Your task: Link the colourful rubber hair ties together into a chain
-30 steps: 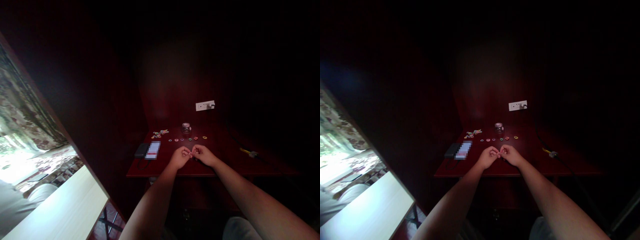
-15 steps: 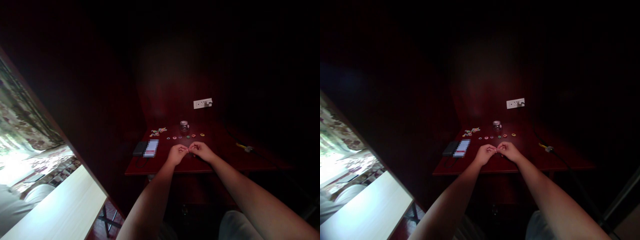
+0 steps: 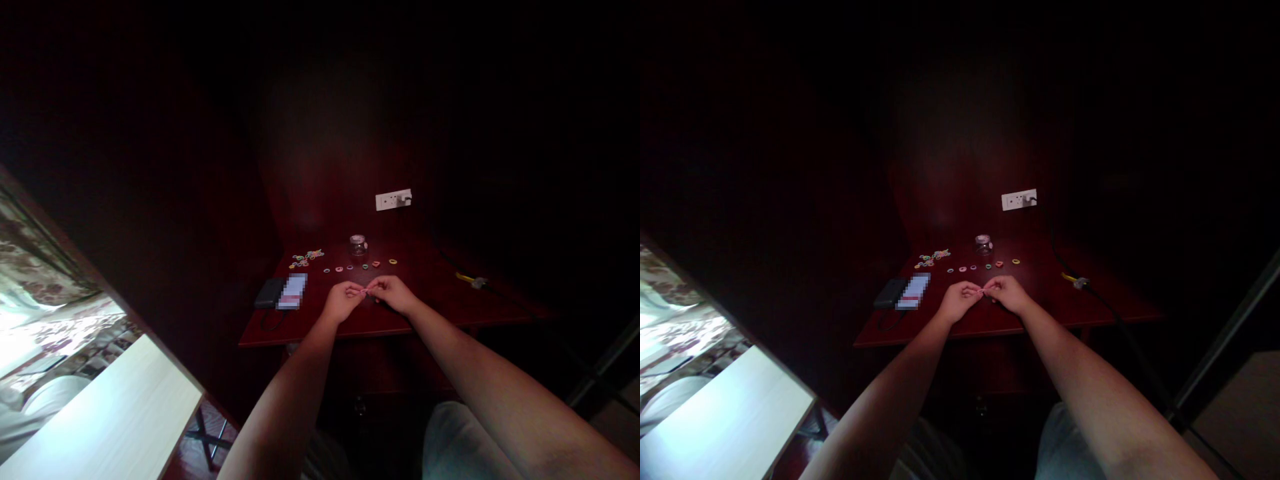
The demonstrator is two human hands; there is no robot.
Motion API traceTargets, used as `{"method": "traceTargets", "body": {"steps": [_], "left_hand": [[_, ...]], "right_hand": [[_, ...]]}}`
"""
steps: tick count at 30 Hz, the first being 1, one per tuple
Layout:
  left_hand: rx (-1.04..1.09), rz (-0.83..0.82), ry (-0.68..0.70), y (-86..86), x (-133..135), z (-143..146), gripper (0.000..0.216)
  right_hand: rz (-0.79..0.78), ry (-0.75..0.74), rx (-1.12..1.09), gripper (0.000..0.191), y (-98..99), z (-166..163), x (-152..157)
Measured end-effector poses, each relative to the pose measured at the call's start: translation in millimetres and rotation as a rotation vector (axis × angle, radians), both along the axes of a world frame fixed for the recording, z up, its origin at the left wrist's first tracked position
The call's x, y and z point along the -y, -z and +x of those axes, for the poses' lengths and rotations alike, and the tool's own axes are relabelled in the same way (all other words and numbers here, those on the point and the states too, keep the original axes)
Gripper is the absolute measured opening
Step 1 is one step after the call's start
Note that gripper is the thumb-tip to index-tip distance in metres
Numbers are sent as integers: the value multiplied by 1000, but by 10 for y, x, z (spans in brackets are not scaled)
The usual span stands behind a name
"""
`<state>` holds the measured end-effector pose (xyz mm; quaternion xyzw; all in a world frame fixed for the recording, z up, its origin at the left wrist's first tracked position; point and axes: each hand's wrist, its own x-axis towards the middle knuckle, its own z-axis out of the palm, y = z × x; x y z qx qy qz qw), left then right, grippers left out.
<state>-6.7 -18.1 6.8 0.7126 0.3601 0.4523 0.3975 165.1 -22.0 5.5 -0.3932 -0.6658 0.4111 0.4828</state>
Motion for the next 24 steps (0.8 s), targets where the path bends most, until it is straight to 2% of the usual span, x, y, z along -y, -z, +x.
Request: {"method": "traceTargets", "body": {"steps": [13, 16, 24], "left_hand": [[15, -36, -42, -41, 2, -6, 20], [12, -24, -29, -45, 5, -5, 21], [31, -43, -33, -47, 0, 14, 20]], "right_hand": [[4, 44, -41, 22, -26, -5, 1], [19, -13, 20, 24, -51, -17, 34], [52, 35, 90, 22, -50, -16, 42]]}}
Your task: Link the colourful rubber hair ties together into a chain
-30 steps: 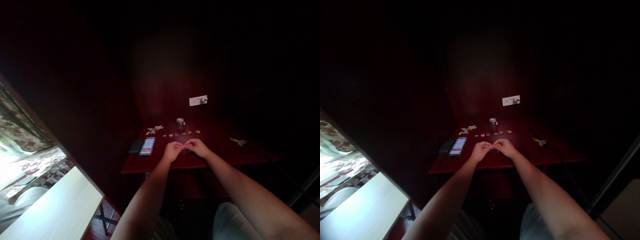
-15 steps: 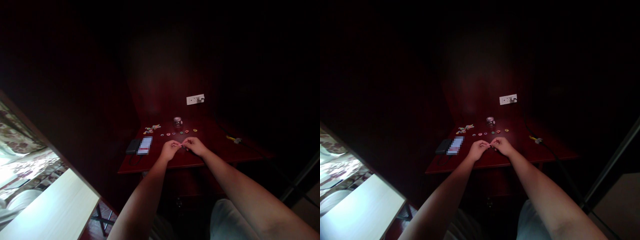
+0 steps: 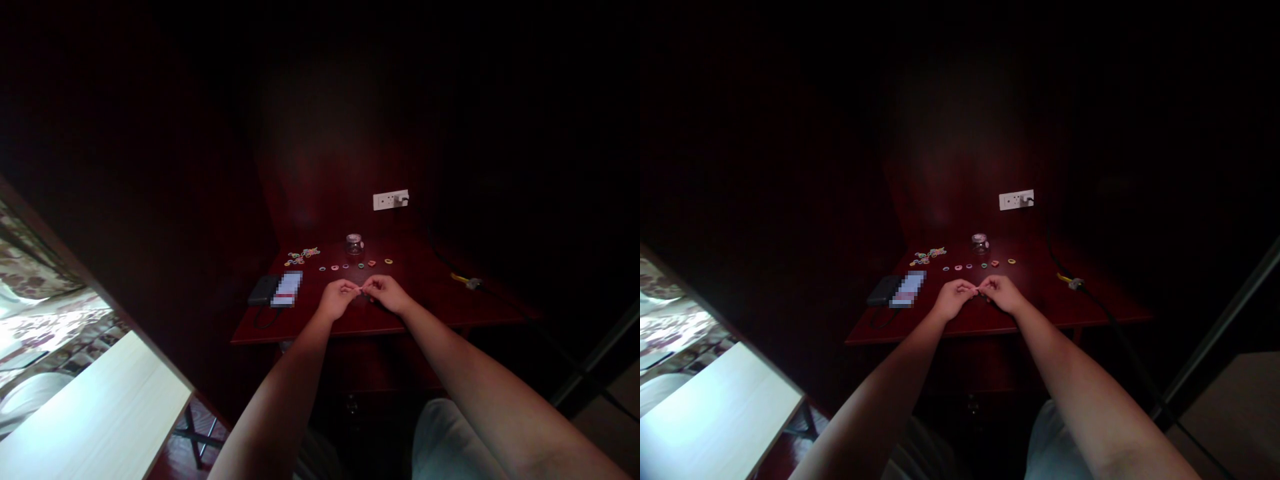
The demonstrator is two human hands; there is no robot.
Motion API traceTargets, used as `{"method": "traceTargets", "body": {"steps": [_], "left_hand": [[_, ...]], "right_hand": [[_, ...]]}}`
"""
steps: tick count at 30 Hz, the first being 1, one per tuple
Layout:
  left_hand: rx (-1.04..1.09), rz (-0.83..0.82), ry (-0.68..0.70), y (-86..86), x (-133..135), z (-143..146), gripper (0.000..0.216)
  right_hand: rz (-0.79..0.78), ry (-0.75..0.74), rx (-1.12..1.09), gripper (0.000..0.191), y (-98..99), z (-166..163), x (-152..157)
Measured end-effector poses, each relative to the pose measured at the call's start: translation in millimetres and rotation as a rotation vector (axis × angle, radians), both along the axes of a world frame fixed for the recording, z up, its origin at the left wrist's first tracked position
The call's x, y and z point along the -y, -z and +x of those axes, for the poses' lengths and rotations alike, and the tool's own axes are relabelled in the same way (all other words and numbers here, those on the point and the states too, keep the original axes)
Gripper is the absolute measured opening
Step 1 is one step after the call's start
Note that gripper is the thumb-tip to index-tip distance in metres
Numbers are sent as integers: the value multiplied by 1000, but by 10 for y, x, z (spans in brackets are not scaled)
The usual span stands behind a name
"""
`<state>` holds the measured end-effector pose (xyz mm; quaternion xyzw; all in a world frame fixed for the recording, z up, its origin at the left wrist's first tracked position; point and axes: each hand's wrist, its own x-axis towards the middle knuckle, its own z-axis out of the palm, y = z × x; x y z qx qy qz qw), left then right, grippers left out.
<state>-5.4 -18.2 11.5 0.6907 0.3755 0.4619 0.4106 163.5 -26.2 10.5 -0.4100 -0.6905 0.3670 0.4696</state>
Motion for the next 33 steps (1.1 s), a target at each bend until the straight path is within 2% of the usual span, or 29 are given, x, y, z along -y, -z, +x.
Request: {"method": "traceTargets", "body": {"steps": [6, 13, 21, 33], "left_hand": [[-30, 47, 2, 11, -2, -3, 17], [-20, 109, 32, 27, 1, -5, 24], [-95, 138, -51, 23, 34, -25, 29], [-80, 105, -45, 78, 4, -2, 24]], "right_hand": [[3, -11, 32, 23, 1, -1, 5], [10, -33, 54, 27, -16, -2, 20], [-13, -23, 13, 29, -24, -5, 28], [5, -27, 4, 25, 7, -28, -7]]}}
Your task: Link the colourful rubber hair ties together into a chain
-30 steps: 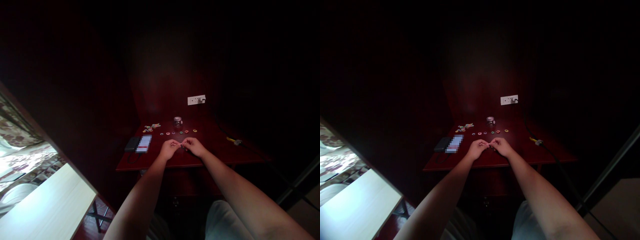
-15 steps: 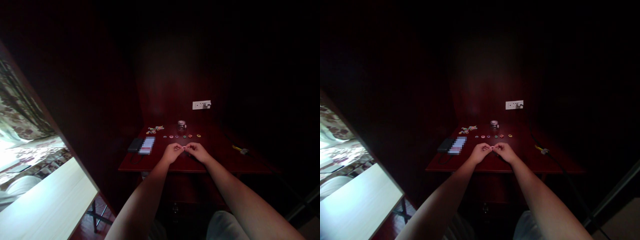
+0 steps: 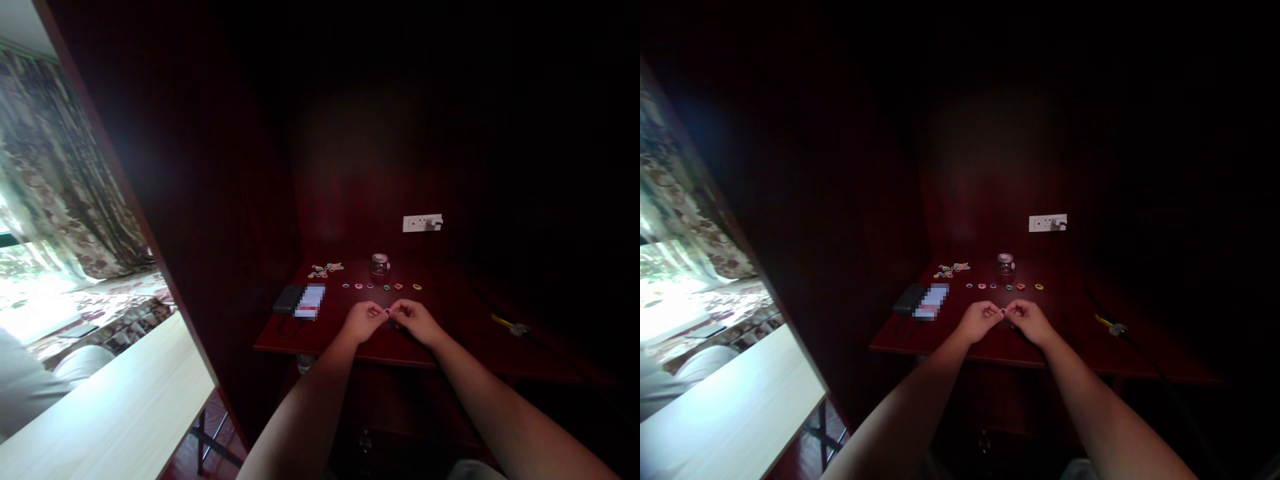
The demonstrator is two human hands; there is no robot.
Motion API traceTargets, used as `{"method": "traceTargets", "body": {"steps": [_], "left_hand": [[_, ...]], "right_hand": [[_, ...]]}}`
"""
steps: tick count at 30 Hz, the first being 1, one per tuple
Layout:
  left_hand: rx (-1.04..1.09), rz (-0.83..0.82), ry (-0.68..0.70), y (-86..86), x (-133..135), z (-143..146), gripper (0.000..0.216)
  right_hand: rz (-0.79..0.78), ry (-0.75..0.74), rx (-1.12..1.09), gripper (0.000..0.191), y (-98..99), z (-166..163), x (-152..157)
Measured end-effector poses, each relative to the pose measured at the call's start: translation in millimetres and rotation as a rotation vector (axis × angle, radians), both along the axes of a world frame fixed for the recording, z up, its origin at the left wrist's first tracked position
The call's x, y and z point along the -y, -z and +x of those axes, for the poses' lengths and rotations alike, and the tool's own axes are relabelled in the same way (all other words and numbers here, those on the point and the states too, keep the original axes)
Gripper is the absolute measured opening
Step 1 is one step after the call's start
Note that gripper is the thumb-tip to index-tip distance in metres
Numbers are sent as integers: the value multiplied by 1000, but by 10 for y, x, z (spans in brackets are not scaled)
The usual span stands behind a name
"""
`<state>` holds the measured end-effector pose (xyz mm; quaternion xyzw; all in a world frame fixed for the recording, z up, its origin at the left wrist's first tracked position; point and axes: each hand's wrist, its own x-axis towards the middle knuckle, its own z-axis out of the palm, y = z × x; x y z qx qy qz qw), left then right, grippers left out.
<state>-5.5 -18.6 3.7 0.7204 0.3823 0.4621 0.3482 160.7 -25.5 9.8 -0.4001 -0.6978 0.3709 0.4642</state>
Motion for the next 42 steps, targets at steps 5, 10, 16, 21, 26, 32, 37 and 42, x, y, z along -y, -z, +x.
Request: {"method": "traceTargets", "body": {"steps": [5, 10, 16, 21, 26, 32, 37, 42], "left_hand": [[95, -22, 44, -57, 37, 12, 16], [115, -35, 60, -65, 22, 8, 17], [100, -48, 25, -58, -10, 11, 17], [108, -76, 75, -65, 0, 7, 16], [96, -76, 82, -77, 19, 2, 19], [55, -22, 48, -59, 22, -8, 18], [81, -39, -18, -47, 10, -4, 21], [108, -19, -27, -70, 29, -11, 21]], "right_hand": [[2, -32, -28, 19, -10, -59, 10], [13, -3, -11, 13, -28, -127, -22], [35, 30, -69, 15, -30, -138, -8], [52, 31, -83, 19, -21, -108, 9], [35, -2, -105, 21, -30, -106, 8], [38, 6, -109, 23, -11, -120, 0], [5, 27, -90, 26, -13, -117, 0], [-3, 35, -59, 27, -9, -107, -1]]}}
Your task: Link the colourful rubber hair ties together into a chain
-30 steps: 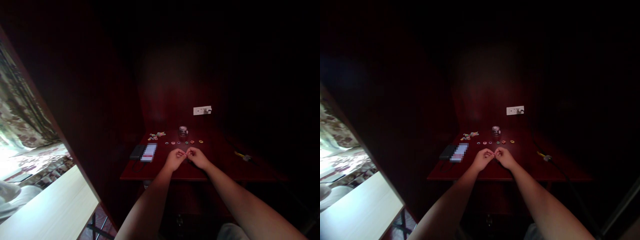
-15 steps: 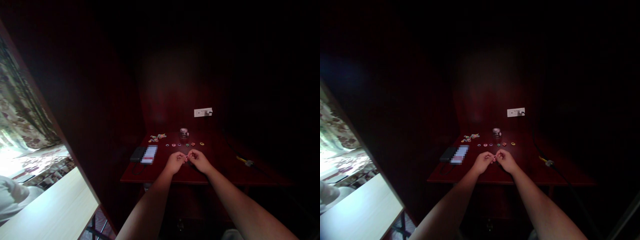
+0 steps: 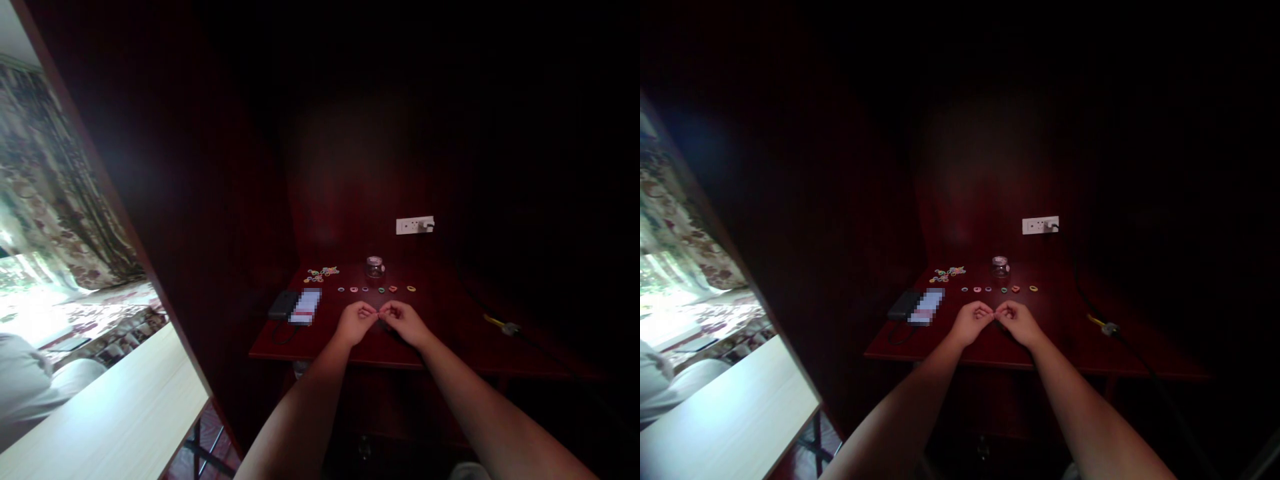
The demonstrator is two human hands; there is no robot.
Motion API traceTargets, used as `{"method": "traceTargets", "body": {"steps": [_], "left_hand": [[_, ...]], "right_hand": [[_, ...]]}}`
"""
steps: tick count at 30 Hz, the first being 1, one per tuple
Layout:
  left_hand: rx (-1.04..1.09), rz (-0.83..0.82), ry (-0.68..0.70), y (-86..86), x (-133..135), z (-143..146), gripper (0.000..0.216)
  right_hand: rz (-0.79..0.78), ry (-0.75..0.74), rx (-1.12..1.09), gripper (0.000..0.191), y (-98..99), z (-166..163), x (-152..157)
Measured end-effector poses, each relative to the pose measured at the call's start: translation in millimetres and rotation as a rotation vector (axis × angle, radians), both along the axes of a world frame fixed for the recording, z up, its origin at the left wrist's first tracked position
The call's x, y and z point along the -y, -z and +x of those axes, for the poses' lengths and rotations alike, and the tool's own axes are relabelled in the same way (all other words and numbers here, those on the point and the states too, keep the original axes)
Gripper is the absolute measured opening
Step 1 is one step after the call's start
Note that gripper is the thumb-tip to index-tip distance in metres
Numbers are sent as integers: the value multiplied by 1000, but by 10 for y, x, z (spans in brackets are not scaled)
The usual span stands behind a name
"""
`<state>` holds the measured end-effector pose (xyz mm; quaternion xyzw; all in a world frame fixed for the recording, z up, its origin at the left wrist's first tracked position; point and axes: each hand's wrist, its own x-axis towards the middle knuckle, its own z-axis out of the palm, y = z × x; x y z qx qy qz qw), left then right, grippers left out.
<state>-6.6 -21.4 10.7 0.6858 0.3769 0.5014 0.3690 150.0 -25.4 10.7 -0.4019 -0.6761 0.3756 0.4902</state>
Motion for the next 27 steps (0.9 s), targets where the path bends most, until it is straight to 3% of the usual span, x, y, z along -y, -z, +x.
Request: {"method": "traceTargets", "body": {"steps": [15, 27], "left_hand": [[23, -23, 62, 15, -28, -4, 12], [56, -11, 30, -16, 20, -2, 11]], "right_hand": [[1, -3, 22, 26, -21, 18, 29], [-7, -21, 62, 24, 2, 56, 12]]}}
